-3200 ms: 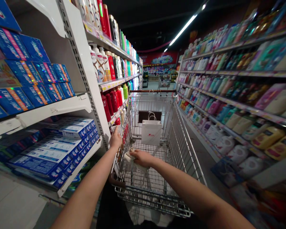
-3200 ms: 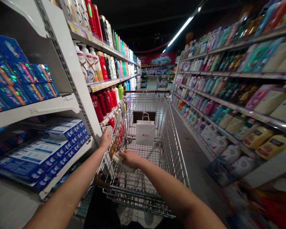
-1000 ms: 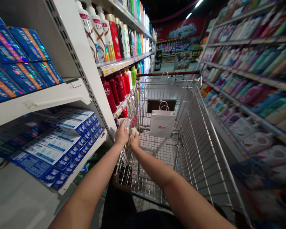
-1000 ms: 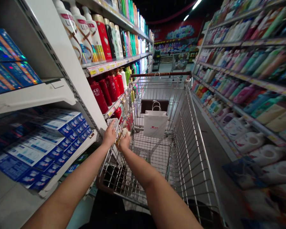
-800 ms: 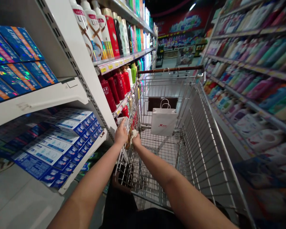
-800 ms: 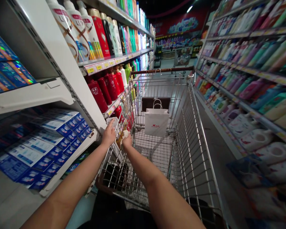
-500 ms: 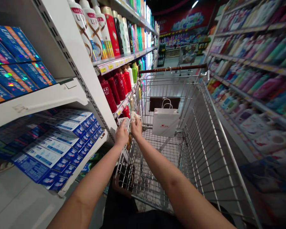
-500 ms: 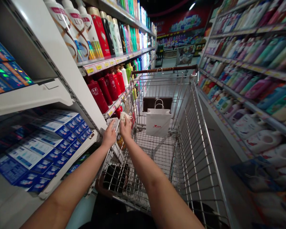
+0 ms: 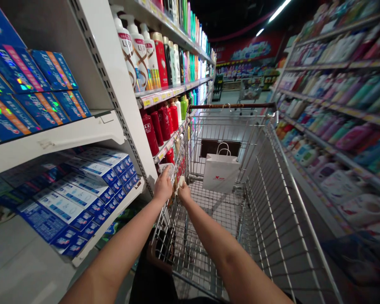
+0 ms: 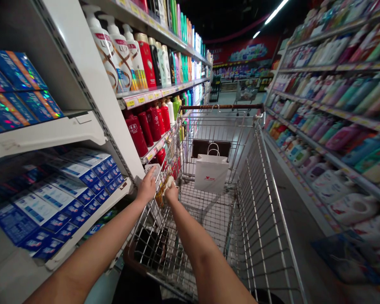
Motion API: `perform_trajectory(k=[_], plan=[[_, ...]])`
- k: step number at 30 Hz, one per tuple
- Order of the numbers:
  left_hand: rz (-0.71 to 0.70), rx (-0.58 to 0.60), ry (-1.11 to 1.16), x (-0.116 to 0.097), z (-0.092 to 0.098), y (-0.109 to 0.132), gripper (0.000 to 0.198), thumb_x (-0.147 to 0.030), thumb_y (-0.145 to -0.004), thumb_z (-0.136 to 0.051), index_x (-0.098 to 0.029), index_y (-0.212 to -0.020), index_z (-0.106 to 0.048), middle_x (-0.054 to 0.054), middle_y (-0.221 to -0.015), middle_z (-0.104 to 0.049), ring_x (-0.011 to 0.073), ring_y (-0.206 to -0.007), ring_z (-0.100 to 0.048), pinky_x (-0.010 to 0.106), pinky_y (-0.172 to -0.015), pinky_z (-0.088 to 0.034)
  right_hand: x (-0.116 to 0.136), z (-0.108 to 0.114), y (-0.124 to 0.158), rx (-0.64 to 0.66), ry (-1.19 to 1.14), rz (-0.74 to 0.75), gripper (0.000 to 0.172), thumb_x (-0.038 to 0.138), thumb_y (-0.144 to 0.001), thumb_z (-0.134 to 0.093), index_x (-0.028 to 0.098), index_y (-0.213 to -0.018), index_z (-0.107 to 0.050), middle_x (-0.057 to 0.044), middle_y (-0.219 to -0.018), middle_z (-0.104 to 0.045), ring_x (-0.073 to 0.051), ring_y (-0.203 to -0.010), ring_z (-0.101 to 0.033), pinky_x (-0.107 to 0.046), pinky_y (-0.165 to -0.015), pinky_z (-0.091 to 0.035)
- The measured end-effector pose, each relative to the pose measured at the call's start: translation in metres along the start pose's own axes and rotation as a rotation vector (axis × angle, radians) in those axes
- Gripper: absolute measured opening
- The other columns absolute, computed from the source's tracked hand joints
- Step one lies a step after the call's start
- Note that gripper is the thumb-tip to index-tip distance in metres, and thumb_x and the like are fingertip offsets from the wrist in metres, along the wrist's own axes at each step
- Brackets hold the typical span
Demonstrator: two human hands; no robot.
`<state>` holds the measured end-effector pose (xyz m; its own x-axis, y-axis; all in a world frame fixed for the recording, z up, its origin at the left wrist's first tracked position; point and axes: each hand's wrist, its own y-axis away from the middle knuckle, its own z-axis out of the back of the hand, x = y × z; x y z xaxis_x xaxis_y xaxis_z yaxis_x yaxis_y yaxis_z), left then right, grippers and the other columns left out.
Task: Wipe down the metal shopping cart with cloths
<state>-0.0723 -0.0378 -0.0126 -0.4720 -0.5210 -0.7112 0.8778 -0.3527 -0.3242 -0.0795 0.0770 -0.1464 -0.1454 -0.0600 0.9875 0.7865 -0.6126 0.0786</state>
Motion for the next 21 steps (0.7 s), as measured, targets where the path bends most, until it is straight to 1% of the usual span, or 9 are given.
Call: perform_trajectory(k=[2,5,7,8,10,13,15,19,21], plan=[[-0.001,-0.008,-0.001,0.000,0.000,0.000,0.061,-0.009,-0.099,-0.046,-0.019,-0.158,-0.052,0.013,-0.155,-0.061,0.0265,-0.143,-0.060,0.044,-0.124,-0.045,0.022,0.000,-0.008,-0.030,-0.112,0.053,0.061,0.025,-0.081,-0.056,0.016,-0.141,-0.065,-0.008,-0.112,-0.077,-0.024,-0.103,-0.070,-0.033,-0.093,-0.056],[-0.016,-0.017,0.002,0.002,-0.002,-0.001,0.061,-0.008,-0.098,-0.047,-0.019,-0.158,-0.053,0.012,-0.157,-0.060,0.0266,-0.144,-0.059,0.044,-0.125,-0.043,0.059,0.000,-0.021,-0.110,-0.239,0.248,0.068,0.023,-0.082,-0.053,0.015,-0.149,-0.059,-0.010,-0.128,-0.073,-0.024,-0.117,-0.066,-0.035,-0.102,-0.053],[-0.017,-0.018,0.006,0.003,-0.003,-0.001,0.061,-0.007,-0.098,-0.046,-0.018,-0.157,-0.053,0.013,-0.158,-0.059,0.0266,-0.144,-0.059,0.045,-0.126,-0.042,0.075,-0.001,-0.023,-0.143,-0.252,0.355,0.070,0.023,-0.083,-0.053,0.017,-0.153,-0.055,-0.011,-0.134,-0.070,-0.024,-0.124,-0.063,-0.036,-0.107,-0.051],[-0.016,-0.019,0.011,0.004,-0.003,-0.001,0.060,-0.007,-0.098,-0.046,-0.017,-0.157,-0.053,0.013,-0.158,-0.059,0.0265,-0.144,-0.058,0.045,-0.126,-0.042,0.078,-0.001,-0.020,-0.159,-0.236,0.376,0.071,0.022,-0.083,-0.052,0.017,-0.154,-0.054,-0.011,-0.135,-0.069,-0.024,-0.125,-0.061,-0.037,-0.109,-0.050],[-0.016,-0.023,0.022,0.004,-0.003,-0.001,0.060,-0.007,-0.098,-0.046,-0.018,-0.157,-0.054,0.012,-0.158,-0.059,0.0258,-0.146,-0.057,0.045,-0.127,-0.041,0.073,-0.004,-0.011,-0.186,-0.169,0.351,0.072,0.021,-0.084,-0.051,0.017,-0.156,-0.053,-0.012,-0.133,-0.068,-0.025,-0.124,-0.061,-0.039,-0.111,-0.048],[-0.013,-0.022,0.035,0.005,-0.001,0.000,0.061,-0.008,-0.098,-0.046,-0.019,-0.157,-0.053,0.012,-0.158,-0.058,0.0253,-0.147,-0.055,0.043,-0.127,-0.040,0.050,-0.010,0.011,-0.187,-0.032,0.223,0.071,0.020,-0.086,-0.050,0.016,-0.157,-0.052,-0.014,-0.120,-0.068,-0.028,-0.115,-0.062,-0.040,-0.106,-0.050],[0.001,-0.010,0.034,0.004,0.000,0.000,0.060,-0.008,-0.098,-0.046,-0.017,-0.158,-0.052,0.014,-0.159,-0.058,0.0256,-0.147,-0.055,0.043,-0.127,-0.041,0.034,-0.014,0.024,-0.177,0.061,0.132,0.070,0.019,-0.087,-0.049,0.015,-0.157,-0.052,-0.014,-0.114,-0.067,-0.029,-0.109,-0.063,-0.039,-0.102,-0.051],[0.022,0.009,0.018,0.001,0.001,0.001,0.060,-0.009,-0.099,-0.045,-0.014,-0.159,-0.050,0.016,-0.159,-0.057,0.0265,-0.148,-0.055,0.043,-0.127,-0.041,0.009,-0.016,0.040,-0.151,0.239,0.004,0.068,0.016,-0.090,-0.044,0.014,-0.158,-0.051,-0.016,-0.115,-0.064,-0.029,-0.104,-0.063,-0.039,-0.098,-0.052],[0.024,0.010,0.017,0.001,0.001,0.001,0.060,-0.009,-0.099,-0.045,-0.015,-0.159,-0.050,0.016,-0.158,-0.058,0.0265,-0.147,-0.055,0.043,-0.126,-0.042,-0.003,-0.013,0.044,-0.118,0.312,-0.018,0.067,0.016,-0.091,-0.043,0.014,-0.158,-0.051,-0.016,-0.115,-0.064,-0.028,-0.101,-0.064,-0.039,-0.096,-0.052]])
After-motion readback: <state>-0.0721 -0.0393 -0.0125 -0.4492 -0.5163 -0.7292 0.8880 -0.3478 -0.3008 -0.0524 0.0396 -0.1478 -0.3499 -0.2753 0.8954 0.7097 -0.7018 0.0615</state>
